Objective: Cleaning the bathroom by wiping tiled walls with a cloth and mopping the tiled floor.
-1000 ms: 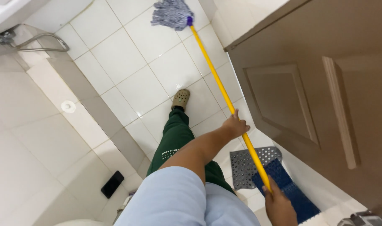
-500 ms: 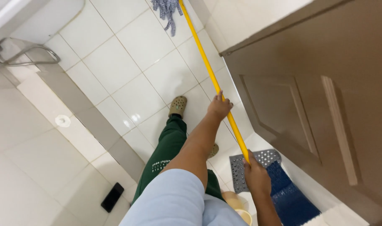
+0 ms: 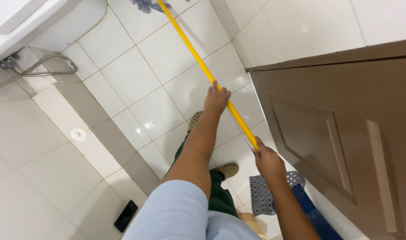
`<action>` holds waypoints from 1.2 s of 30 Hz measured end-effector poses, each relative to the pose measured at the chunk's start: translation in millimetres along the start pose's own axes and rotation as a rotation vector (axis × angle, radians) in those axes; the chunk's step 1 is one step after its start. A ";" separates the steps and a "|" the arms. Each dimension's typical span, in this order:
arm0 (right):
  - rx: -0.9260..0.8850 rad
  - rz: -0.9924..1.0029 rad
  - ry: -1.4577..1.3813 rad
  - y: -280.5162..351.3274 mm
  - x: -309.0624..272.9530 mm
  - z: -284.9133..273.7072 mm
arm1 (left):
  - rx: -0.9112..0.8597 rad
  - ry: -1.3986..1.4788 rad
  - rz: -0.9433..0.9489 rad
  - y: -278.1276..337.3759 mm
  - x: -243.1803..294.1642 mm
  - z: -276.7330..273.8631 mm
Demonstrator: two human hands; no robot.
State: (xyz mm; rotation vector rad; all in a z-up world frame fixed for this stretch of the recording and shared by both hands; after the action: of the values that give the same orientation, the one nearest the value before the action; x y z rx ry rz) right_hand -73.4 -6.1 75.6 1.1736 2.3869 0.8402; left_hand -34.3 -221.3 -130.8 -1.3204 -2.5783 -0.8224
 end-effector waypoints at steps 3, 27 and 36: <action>-0.022 -0.048 -0.046 1.2 -15.1 -1.3 | 0.001 -0.017 -0.049 15.7 -25.4 11.6; -0.063 0.348 -0.330 257.1 294.8 189.5 | -0.310 -0.016 0.604 214.9 270.5 95.5; 0.020 0.222 -0.572 17.3 18.7 46.6 | -0.109 -0.118 0.206 -19.1 22.5 68.7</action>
State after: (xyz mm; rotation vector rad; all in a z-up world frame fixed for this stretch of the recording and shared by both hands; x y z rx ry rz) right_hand -49.1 33.8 50.3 1.4692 1.8276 0.4540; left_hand -54.2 -178.2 -188.6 -1.6794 -2.4569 -0.8828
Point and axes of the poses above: each hand's wrist, its own y-axis away from the middle knuckle, its own z-axis out of the palm, x = y × z, the point moved 9 cm from there along -y, towards the middle knuckle, and after that the axes turned 7 degrees about x, right-handed, at the moved point
